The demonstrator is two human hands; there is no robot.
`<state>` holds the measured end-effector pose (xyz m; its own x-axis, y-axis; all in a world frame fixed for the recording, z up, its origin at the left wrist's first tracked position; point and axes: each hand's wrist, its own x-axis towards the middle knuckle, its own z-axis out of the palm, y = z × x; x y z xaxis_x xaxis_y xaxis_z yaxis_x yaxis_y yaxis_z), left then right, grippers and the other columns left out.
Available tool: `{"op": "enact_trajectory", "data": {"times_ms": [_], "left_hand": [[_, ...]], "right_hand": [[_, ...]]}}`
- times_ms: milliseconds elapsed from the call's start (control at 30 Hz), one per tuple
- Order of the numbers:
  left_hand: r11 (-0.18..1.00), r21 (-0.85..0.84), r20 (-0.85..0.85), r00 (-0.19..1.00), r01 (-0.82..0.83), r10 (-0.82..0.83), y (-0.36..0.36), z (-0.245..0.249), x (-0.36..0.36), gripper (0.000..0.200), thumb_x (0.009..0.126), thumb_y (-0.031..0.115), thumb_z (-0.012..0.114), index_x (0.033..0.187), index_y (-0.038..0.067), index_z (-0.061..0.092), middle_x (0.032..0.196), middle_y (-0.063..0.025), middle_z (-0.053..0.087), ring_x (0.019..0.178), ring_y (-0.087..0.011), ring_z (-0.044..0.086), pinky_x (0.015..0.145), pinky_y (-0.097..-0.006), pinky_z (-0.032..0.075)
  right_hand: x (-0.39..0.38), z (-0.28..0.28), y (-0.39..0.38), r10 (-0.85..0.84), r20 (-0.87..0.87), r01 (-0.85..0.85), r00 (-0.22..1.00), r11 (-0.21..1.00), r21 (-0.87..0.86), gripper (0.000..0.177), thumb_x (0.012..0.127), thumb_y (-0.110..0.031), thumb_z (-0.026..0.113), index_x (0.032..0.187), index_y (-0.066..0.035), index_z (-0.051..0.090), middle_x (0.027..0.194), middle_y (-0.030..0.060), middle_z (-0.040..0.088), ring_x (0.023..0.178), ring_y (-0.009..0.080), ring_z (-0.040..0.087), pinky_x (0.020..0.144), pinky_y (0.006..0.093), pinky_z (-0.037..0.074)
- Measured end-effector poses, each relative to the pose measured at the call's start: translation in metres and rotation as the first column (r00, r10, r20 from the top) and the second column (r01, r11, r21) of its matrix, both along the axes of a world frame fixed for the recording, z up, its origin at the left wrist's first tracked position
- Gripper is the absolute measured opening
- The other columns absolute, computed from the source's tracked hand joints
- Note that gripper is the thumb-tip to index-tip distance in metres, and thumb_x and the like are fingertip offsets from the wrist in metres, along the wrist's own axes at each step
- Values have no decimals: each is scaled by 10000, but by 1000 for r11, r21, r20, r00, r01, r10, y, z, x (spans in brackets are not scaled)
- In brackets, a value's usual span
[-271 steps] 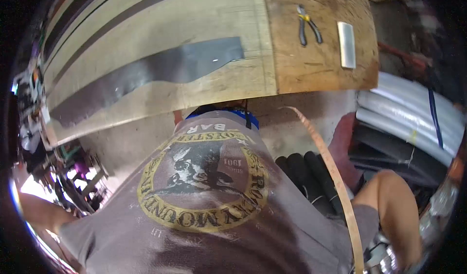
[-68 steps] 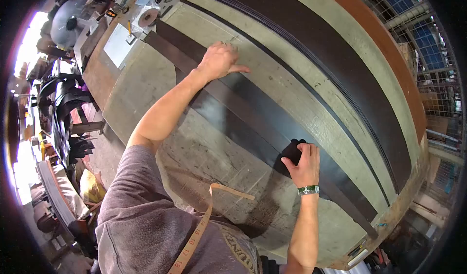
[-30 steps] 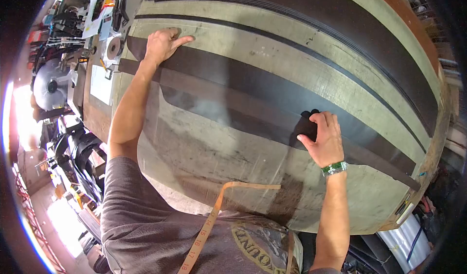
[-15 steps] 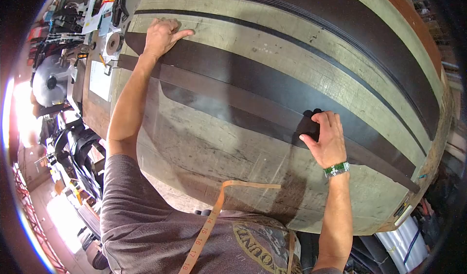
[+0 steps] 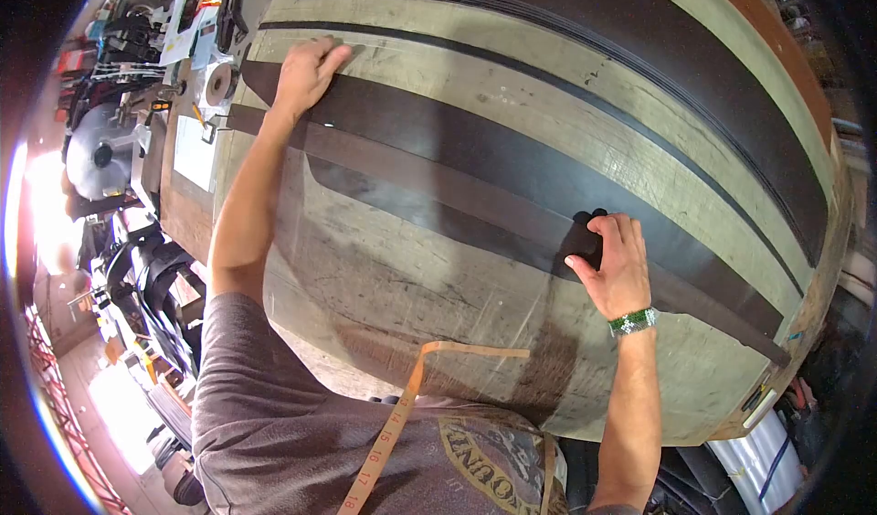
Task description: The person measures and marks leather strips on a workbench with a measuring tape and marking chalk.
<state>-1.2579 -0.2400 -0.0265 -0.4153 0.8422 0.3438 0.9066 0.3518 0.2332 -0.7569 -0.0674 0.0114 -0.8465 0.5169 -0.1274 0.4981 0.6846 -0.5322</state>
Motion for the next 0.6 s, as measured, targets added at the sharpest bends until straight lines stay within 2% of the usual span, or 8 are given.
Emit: {"op": "enact_trajectory", "data": {"times_ms": [100,133,200,267,300,433,567,600], "left_hand": [[962,215,-175,962,-171,210,-29,28,40,292,929,246,673,751,27,600,770,-145,611,791,-360,564,747,-460,435],[904,283,-79,932,-320,354,-45,30,65,278,934,223,666,750,28,590,750,-138,589,769,-355,552,737,-458,439],[773,169,49,788,-612,613,-80,22,111,260,927,267,670,824,30,634,821,-139,617,811,-341,563,767,-476,441],[732,110,8,737,-673,676,-108,2,151,341,894,311,691,1074,22,713,946,-165,646,968,-362,570,911,-457,446],[689,70,-81,684,-722,725,-112,-3,171,360,888,290,698,1129,23,711,1013,-175,647,1017,-366,569,949,-457,441],[572,94,88,579,-815,810,-92,-8,198,335,870,276,725,1091,25,721,1052,-184,636,1061,-360,566,935,-445,451],[430,-123,378,358,-894,854,-89,5,181,246,891,292,712,949,53,712,904,-115,669,948,-336,613,870,-432,485],[437,-102,343,381,-894,859,-90,3,179,276,883,330,721,883,54,705,825,-110,690,870,-340,653,817,-442,510]], "right_hand": [[2,2,-1,-16,9,16,1000,1000,14,523,698,-160,841,1121,-49,554,1135,112,570,1060,354,522,901,459,451],[1,3,-3,-28,4,28,1000,1000,14,522,700,-149,838,1126,-48,554,1142,113,568,1064,356,519,903,460,449],[1,2,-7,-47,-3,47,999,999,16,523,702,-134,833,1135,-46,555,1154,116,564,1070,357,514,905,462,447],[2,2,-9,-55,3,54,999,998,21,526,701,-123,831,1143,-44,557,1163,121,562,1074,356,511,907,463,446],[2,2,-11,-53,-7,53,999,998,36,525,701,-121,830,1144,-44,558,1161,123,562,1068,356,512,906,463,447],[2,2,-14,-37,-9,38,999,997,63,523,701,-118,830,1144,-43,563,1158,126,563,1062,359,518,911,463,450],[4,3,-10,-39,-11,39,999,998,49,526,704,-125,834,1149,-40,566,1157,131,568,1078,364,524,928,464,453],[4,3,-10,-45,-1,45,999,998,41,521,709,-129,838,1150,-39,575,1137,136,578,1088,369,527,939,467,458]]}}
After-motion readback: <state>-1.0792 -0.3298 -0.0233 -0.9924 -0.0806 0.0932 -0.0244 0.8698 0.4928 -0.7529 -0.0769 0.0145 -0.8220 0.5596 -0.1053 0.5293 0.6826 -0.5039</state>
